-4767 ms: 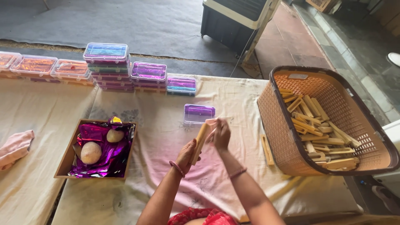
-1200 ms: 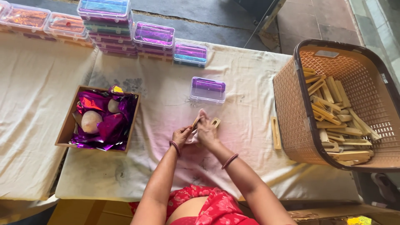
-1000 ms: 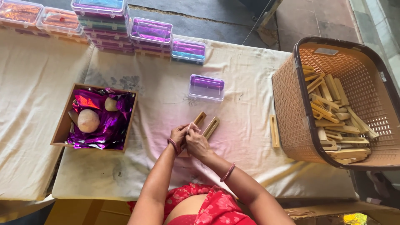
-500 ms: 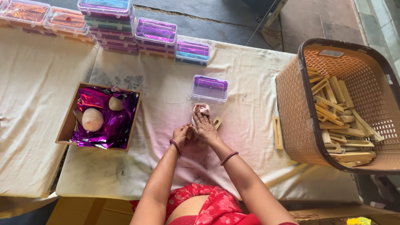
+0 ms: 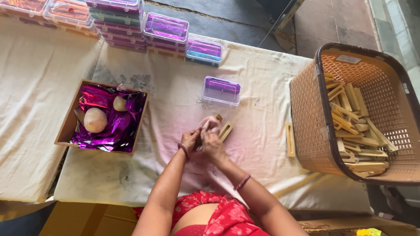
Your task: The recorder wraps bunches of wooden sticks in purple foil and places them into plastic containers.
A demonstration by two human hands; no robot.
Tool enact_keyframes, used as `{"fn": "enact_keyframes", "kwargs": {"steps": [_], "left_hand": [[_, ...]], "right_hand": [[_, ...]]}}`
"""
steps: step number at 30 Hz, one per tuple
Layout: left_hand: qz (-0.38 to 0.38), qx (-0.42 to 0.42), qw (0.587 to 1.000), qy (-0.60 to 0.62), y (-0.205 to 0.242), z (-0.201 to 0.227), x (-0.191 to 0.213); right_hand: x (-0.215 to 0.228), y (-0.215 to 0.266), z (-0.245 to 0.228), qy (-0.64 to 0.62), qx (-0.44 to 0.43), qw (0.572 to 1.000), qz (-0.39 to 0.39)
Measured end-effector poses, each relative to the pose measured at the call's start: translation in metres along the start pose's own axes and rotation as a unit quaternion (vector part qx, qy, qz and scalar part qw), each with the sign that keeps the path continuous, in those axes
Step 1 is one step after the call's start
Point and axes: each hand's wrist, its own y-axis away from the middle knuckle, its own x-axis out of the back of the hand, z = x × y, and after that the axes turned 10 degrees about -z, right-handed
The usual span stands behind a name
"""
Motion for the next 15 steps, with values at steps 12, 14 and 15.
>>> {"fn": "enact_keyframes", "kwargs": {"steps": [12,14,15], "left_hand": [[-0.007,-0.036,0.998,-0.049,-0.004,-0.002,0.006],[-0.004,-0.035,0.998,-0.060,-0.001,-0.003,0.005],[-0.003,-0.035,0.997,-0.073,0.000,-0.002,0.004]], "right_hand": [[0.115,0.004,0.047,-0.400,-0.261,0.866,0.148],[0.090,0.020,0.040,-0.314,-0.252,0.908,0.112],[0.079,0.028,0.037,-0.226,-0.239,0.941,0.077]]}}
